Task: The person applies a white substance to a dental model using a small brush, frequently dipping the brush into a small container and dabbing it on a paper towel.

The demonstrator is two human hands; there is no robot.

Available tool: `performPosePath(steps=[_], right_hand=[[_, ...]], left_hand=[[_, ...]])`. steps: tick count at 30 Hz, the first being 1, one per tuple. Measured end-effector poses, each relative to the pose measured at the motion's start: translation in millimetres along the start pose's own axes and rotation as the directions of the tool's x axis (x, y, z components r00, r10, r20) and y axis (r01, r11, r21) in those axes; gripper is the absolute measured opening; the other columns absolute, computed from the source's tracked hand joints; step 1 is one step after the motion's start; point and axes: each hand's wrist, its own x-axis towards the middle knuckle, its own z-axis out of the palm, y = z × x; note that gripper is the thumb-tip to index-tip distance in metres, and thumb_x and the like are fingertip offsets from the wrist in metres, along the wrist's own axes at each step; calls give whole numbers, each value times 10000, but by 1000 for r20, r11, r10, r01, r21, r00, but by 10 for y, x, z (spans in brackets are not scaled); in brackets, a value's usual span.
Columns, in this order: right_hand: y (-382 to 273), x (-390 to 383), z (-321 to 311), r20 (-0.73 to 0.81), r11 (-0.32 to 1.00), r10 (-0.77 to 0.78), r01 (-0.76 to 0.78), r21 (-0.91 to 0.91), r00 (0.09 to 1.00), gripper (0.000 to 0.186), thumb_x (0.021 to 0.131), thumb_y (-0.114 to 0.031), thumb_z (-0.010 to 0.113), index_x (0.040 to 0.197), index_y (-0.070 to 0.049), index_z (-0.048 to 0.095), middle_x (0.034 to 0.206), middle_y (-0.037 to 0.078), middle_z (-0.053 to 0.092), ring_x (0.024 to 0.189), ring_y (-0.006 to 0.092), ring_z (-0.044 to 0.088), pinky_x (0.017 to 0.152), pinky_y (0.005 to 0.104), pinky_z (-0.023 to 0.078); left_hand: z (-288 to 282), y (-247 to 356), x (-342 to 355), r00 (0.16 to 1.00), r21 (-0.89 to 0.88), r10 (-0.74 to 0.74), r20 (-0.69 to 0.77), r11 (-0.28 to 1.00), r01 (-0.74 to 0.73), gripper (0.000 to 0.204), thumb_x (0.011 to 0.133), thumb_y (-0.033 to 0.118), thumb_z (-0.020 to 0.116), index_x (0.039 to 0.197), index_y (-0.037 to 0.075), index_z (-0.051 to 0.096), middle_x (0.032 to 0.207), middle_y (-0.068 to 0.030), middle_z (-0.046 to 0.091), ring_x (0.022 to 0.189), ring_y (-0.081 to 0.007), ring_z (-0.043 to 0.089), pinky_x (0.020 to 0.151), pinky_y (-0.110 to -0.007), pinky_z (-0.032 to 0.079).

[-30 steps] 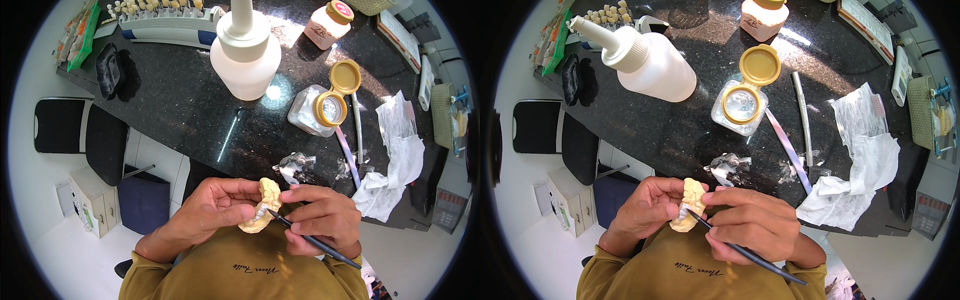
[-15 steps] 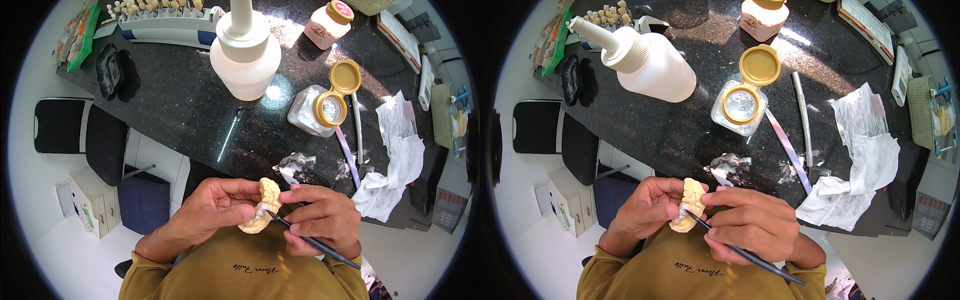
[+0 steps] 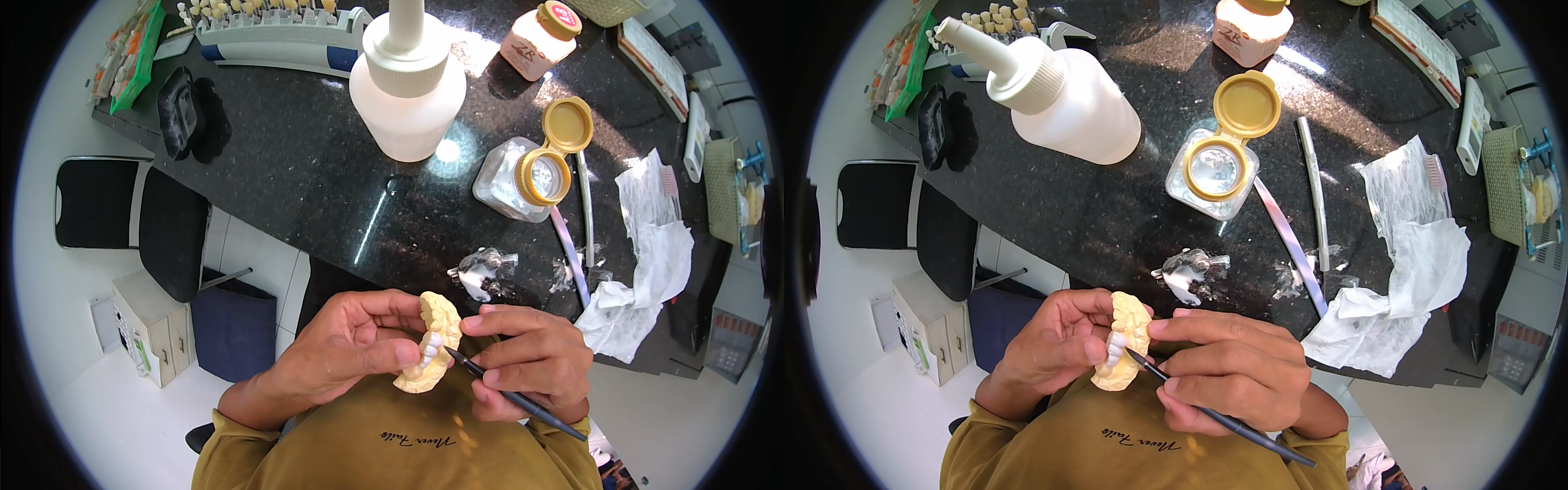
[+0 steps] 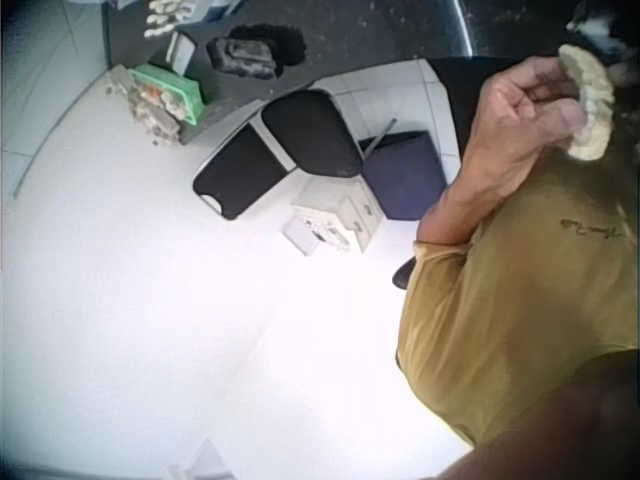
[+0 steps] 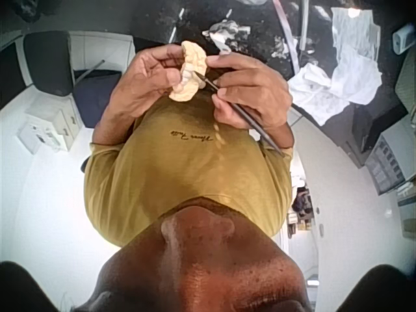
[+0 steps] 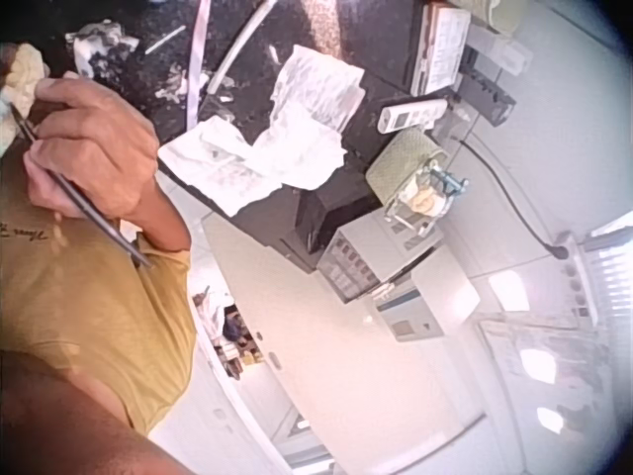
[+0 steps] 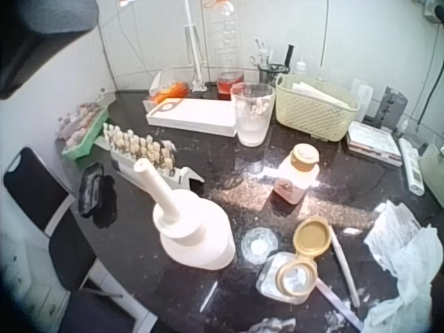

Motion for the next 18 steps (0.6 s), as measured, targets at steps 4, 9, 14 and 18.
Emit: performPosePath(steps=[4,9,14,18], right_hand=[[0,-4,4,2,1000,-9,9,19,1000,229,625,-20,782,789,-13,621,727,111,649,828,331,690,758,412,579],[-13,13,-6,29,1000,-9,8,18,1000,237,621,-31,794,789,-15,627,726,109,651,837,324,691,761,414,578],[-14,16,-3,38,1000,-14,14,6,999,235,626,-37,797,790,-16,629,732,109,655,840,317,691,767,415,576],[-15,11,2,35,1000,-7,7,8,999,229,632,-38,794,791,-17,630,733,111,657,840,317,691,771,415,574]], left_hand=[[6,-11,-15,1000,-3,13,4,1000,-13,568,771,212,748,1192,-76,496,1062,-153,626,976,-218,638,891,-369,512],[31,-3,-30,1000,-27,3,-12,1000,-3,547,770,177,739,1190,-68,487,1054,-154,624,972,-220,639,895,-395,514],[26,-13,-33,1000,-37,11,-12,999,-12,536,764,157,743,1181,-65,489,1052,-154,620,971,-223,638,897,-396,514],[23,-20,-28,1000,-41,8,-15,999,-9,533,762,148,744,1179,-65,490,1059,-153,614,974,-228,636,896,-394,514]])
